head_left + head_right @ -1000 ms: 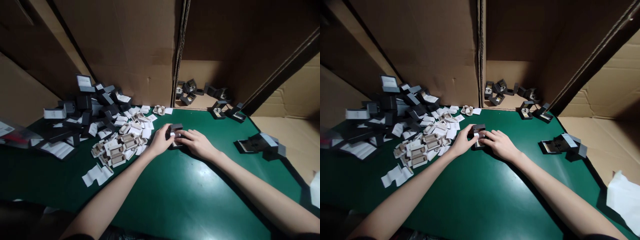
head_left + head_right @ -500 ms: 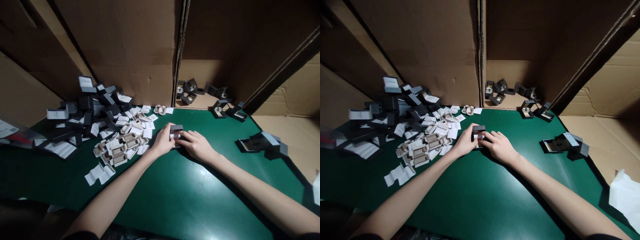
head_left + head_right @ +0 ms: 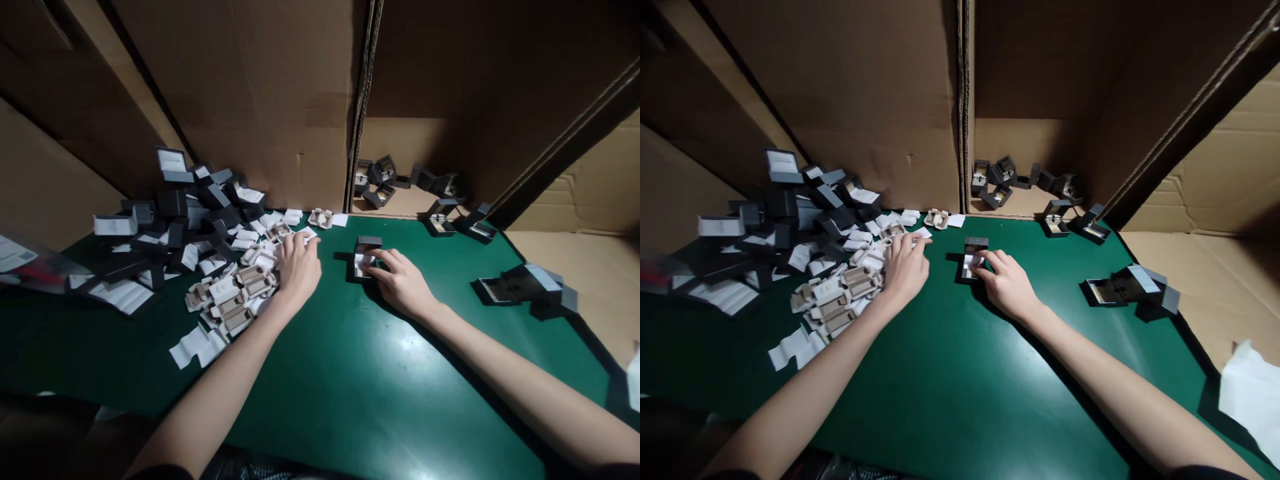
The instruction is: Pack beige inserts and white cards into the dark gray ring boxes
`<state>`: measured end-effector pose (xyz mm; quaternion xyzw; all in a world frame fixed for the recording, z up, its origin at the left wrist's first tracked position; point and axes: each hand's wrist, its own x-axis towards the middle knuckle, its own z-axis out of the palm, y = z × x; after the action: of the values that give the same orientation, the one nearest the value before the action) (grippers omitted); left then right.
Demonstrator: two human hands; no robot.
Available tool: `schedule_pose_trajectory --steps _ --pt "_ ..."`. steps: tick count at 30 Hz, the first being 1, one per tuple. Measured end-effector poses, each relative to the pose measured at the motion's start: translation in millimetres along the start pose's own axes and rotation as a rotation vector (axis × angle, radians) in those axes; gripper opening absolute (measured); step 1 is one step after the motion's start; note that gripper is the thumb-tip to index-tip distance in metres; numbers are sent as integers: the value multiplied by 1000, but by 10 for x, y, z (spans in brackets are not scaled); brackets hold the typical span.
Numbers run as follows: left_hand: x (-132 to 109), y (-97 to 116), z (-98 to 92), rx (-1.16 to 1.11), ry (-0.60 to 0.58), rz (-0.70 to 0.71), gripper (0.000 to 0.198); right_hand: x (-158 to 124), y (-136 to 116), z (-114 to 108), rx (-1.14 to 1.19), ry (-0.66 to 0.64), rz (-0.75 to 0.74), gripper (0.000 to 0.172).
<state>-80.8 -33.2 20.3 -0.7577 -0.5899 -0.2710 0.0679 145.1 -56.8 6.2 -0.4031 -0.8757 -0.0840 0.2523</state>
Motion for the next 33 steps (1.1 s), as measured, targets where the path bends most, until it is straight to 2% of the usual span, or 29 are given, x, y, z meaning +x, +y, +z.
schedule_pose_trajectory --steps 2,5,8,11,14,17,19,22,27,29,30,33 --pt "-12 -46 -9 124 -29 -16 33 -1 1 6 2 -8 -3 39" --pt "-27 -86 -3 169 -51 0 35 -8 4 22 12 -3 -13 37" --pt "-11 -101 3 95 -13 6 36 -16 12 33 60 57 -32 33" --pt "18 -71 3 -118 35 32 30 -16 16 24 192 167 -31 28" --pt "14 18 6 -364 112 129 20 -11 12 -5 401 210 34 18" --pt "-36 139 17 -465 150 271 15 -10 8 -20 663 166 216 8" --pt "-79 212 27 -487 123 394 16 -12 6 -8 846 142 341 14" --pt "-129 287 34 -513 62 547 18 -8 -2 21 1071 123 429 23" --pt "-157 332 2 -525 29 662 18 22 -14 26 1179 94 485 22" --pt "-159 335 -15 -510 35 630 19 31 -7 22 1216 131 508 23" --pt "-160 335 -18 -510 36 582 26 33 -2 20 1234 144 513 23" --pt "-160 323 16 -568 -19 395 65 37 11 19 1262 124 507 24"
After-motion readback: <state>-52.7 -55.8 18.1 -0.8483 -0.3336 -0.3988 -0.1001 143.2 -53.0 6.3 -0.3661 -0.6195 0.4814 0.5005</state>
